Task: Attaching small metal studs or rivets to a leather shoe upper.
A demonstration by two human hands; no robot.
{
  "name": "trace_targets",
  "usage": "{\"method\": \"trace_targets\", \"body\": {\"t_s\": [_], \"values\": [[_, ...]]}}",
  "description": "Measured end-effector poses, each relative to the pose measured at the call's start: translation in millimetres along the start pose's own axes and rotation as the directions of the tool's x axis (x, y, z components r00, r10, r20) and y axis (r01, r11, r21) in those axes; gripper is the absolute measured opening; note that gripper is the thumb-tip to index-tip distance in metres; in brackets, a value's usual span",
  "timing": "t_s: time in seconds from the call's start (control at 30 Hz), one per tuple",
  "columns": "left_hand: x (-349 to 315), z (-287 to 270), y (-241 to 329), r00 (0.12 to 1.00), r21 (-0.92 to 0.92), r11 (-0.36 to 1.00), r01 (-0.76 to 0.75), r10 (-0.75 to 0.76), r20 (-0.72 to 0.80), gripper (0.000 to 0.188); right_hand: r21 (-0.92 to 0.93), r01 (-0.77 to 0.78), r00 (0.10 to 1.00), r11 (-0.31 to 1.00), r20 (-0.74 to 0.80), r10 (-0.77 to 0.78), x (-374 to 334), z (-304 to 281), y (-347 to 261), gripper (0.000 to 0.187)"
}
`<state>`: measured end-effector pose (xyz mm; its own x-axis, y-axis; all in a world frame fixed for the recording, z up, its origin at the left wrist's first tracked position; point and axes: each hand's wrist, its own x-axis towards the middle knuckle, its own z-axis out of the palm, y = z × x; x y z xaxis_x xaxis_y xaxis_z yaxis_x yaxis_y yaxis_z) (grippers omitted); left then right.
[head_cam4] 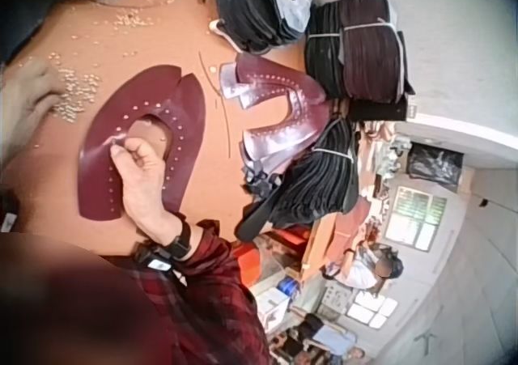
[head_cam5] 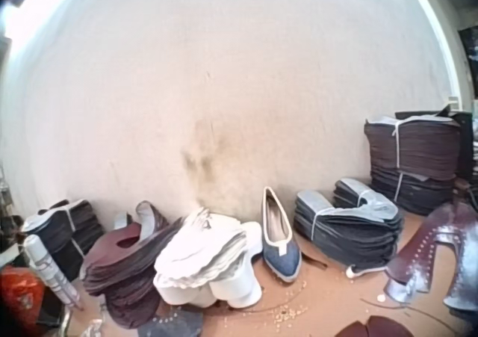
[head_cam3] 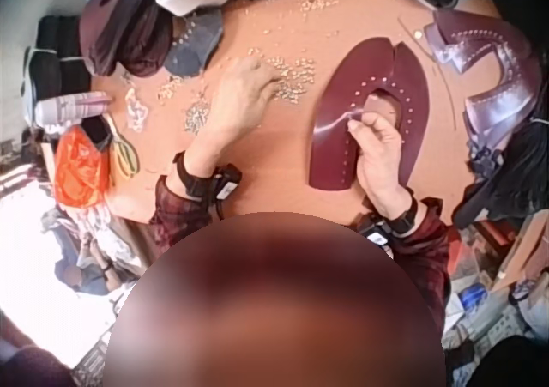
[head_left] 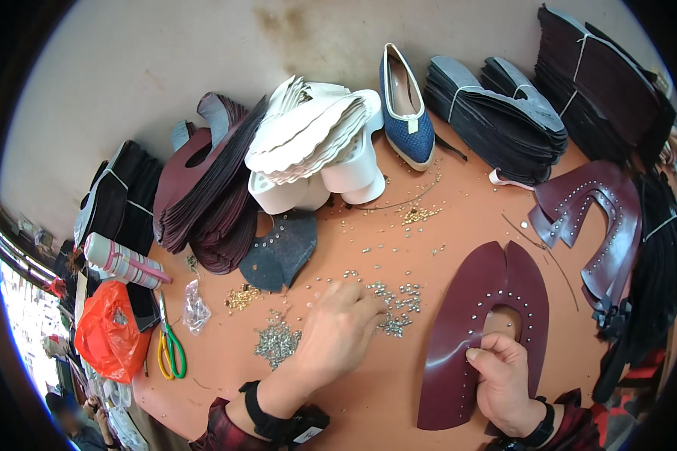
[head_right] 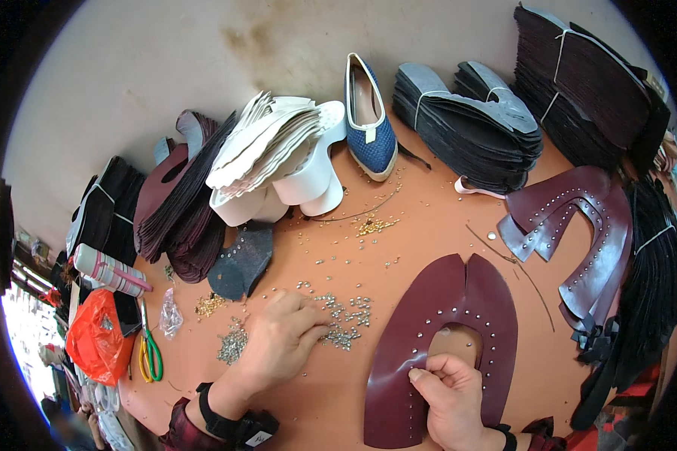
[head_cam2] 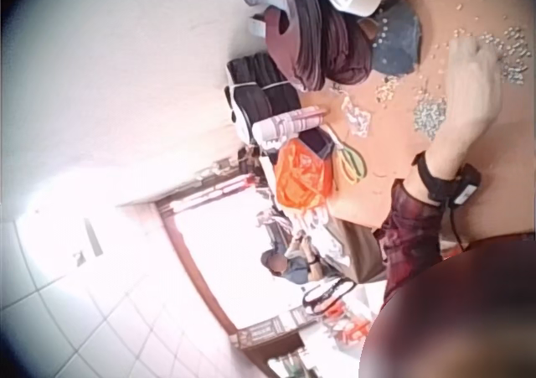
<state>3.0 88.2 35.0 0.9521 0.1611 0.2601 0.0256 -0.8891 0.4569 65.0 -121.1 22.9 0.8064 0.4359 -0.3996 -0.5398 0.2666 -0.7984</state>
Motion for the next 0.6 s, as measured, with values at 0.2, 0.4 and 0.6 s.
{"method": "trace_targets", "body": {"t_s": [0.2,0.4,0.6], "values": [[24,17,-1,0.998,0.002,0.998,0.068,-0.068,0.012,0.008,0.036,-0.005,1.0,0.999,0.018,0.004,1,-4,0,0.009],[28,25,-8,1.0,-0.024,1.0,-0.014,0.014,-0.014,0.008,0.041,-0.029,0.999,0.999,0.018,0.028,1,-5,-2,0.01],[23,18,-7,0.99,-0.019,0.99,0.139,-0.139,-0.018,0.009,0.043,-0.033,0.999,0.999,0.012,0.033,1,-5,-2,0.011]]}}
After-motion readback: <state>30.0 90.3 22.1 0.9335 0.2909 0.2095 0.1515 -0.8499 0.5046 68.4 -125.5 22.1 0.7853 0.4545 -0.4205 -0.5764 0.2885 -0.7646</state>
